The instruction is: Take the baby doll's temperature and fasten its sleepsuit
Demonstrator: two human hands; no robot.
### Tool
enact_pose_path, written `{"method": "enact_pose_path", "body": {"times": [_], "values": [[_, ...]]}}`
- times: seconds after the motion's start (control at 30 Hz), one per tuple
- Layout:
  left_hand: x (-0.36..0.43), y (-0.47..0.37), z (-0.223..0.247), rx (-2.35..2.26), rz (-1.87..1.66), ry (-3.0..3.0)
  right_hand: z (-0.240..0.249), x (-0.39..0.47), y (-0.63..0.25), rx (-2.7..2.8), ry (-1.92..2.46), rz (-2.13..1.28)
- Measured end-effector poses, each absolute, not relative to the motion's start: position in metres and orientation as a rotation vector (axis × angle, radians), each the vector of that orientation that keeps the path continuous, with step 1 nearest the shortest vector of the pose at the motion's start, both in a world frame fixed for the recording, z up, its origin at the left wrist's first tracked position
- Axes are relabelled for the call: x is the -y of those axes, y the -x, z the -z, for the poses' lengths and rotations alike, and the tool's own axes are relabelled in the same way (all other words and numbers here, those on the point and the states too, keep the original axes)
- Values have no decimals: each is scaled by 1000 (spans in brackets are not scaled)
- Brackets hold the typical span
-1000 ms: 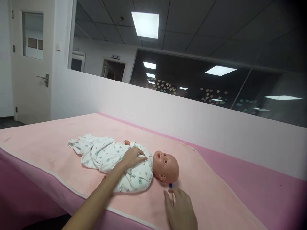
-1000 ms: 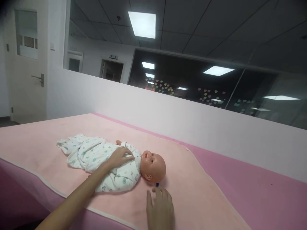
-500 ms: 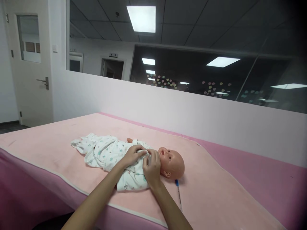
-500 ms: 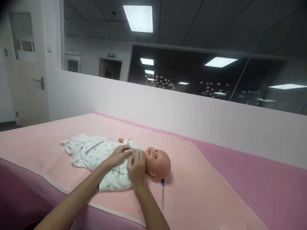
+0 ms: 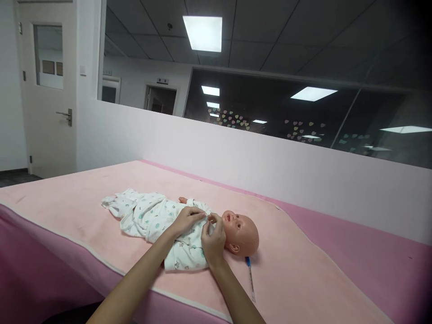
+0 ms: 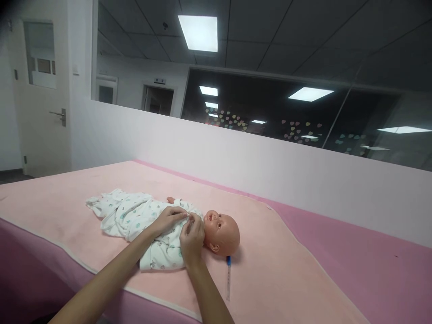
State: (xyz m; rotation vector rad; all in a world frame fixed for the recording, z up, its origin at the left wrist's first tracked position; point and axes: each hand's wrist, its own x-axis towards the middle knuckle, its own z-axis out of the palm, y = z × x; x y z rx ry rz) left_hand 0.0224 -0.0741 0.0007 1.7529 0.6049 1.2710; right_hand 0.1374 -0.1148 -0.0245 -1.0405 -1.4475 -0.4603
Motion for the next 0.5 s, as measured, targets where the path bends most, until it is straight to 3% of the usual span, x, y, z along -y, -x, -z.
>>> {"method": "enact_pose_path", "body": {"times": [0.5], "values": [[77,-21,-2,-596,-1269,-1794,20,115,-139,1581,1065,346]]}}
